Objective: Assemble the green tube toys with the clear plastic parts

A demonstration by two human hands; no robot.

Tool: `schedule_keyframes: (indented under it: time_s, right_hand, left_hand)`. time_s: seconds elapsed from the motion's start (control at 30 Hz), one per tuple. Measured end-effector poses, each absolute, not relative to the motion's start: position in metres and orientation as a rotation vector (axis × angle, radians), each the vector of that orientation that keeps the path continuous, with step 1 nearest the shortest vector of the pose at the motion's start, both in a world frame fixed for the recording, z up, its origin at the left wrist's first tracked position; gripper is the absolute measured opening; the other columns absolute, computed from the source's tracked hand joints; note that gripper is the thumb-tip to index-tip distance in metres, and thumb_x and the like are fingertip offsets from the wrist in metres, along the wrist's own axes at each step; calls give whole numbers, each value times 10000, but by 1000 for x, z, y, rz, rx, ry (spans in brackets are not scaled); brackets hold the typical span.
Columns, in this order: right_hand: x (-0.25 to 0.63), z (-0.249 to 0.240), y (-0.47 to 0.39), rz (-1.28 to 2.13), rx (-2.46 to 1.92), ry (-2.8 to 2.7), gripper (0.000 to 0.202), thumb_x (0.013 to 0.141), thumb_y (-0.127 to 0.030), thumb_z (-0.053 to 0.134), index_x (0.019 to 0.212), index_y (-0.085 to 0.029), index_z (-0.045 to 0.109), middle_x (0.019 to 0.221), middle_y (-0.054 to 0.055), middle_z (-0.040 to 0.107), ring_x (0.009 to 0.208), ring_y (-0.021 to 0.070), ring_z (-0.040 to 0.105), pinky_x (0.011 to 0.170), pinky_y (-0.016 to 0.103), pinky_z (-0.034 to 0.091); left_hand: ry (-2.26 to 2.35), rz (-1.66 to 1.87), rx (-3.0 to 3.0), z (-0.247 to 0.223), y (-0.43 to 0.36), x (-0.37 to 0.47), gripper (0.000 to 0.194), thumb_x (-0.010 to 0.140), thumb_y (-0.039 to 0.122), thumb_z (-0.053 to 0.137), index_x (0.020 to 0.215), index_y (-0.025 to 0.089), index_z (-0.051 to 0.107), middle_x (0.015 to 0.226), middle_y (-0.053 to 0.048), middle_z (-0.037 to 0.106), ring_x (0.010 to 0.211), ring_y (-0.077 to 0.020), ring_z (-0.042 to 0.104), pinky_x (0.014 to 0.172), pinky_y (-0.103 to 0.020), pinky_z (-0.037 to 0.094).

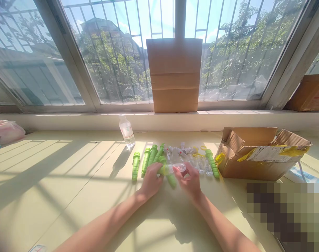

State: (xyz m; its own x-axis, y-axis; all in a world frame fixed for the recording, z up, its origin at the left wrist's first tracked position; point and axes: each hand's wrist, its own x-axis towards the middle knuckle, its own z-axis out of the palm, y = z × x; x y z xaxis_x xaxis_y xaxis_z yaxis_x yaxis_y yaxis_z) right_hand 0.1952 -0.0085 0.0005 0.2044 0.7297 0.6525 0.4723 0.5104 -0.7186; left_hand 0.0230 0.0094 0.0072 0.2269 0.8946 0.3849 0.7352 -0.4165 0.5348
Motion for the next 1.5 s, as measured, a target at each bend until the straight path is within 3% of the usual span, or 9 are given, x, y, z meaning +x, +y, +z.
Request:
schedule_keyframes:
  time_s: [0.13,0.23,0.4,0.6,0.8,1.03,1.27,1.4,1.5]
  right_hand:
    - [191,3,-11,296,-1078,-1420,306,846,-436,648,1038,-198,629,821,36,698,540,129,598,433,244,477]
    - [186,3,-15,291,-990,-1386,492,855,-355,654,1306,-234,497,972,66,703,624,146,655,476,257,534]
    - [190,-4,-15,279,-975,-1398,354,903,-349,589,1240,-255,534,965,52,687,626,146,647,523,288,570]
    - [197,0,-16,376,-1001,-1389,451,971,-388,422,1397,-238,441,870,41,683,604,153,641,531,303,578]
    - [197,0,-12,326,-1103,-1304,381,879,-441,613,1175,-203,579,625,-37,601,470,134,580,434,257,502]
    - [203,-2,-11,367,-1030,-1404,398,992,-439,368,1220,-185,572,560,-36,588,522,146,588,537,275,494]
    - [205,0,-2,146,-1160,-1340,357,883,-487,574,659,-213,523,488,-43,515,450,114,483,453,236,395]
    - [204,-2,-5,242,-1134,-1343,299,943,-454,480,1038,-206,617,830,39,682,570,132,559,448,234,420]
    - [203,-4,-8,251,-985,-1439,454,978,-471,369,1339,-228,497,1057,90,684,664,154,602,542,281,493]
  left_hand:
    - [1520,948,2264,7,8,24,287,727,5,534,903,203,644,929,-57,676,928,-234,613,828,-343,470]
    - [1462,938,2296,7,5,24,308,737,18,534,958,198,651,965,-56,694,941,-227,619,841,-334,477]
    - [1394,901,2378,6,2,23,322,762,51,518,1020,192,649,988,-56,709,916,-217,638,791,-309,484]
    - [1399,842,2430,7,0,22,335,774,67,516,1058,201,633,961,-42,712,871,-207,657,738,-289,489]
    - [1428,820,2434,6,1,22,305,786,71,527,1042,202,630,960,-43,711,864,-206,658,735,-290,489]
    - [1439,832,2435,3,4,22,310,779,50,520,1028,194,635,935,-34,710,859,-199,657,718,-278,487]
    - [1419,804,2480,3,3,22,292,781,58,520,1010,198,635,943,-36,712,859,-212,661,720,-291,478]
    - [1379,778,2498,4,2,22,287,777,58,513,999,196,631,935,-36,711,859,-210,664,711,-286,475]
    - [1347,783,2504,5,2,22,311,773,56,507,1025,196,625,948,-38,710,872,-211,664,716,-285,481]
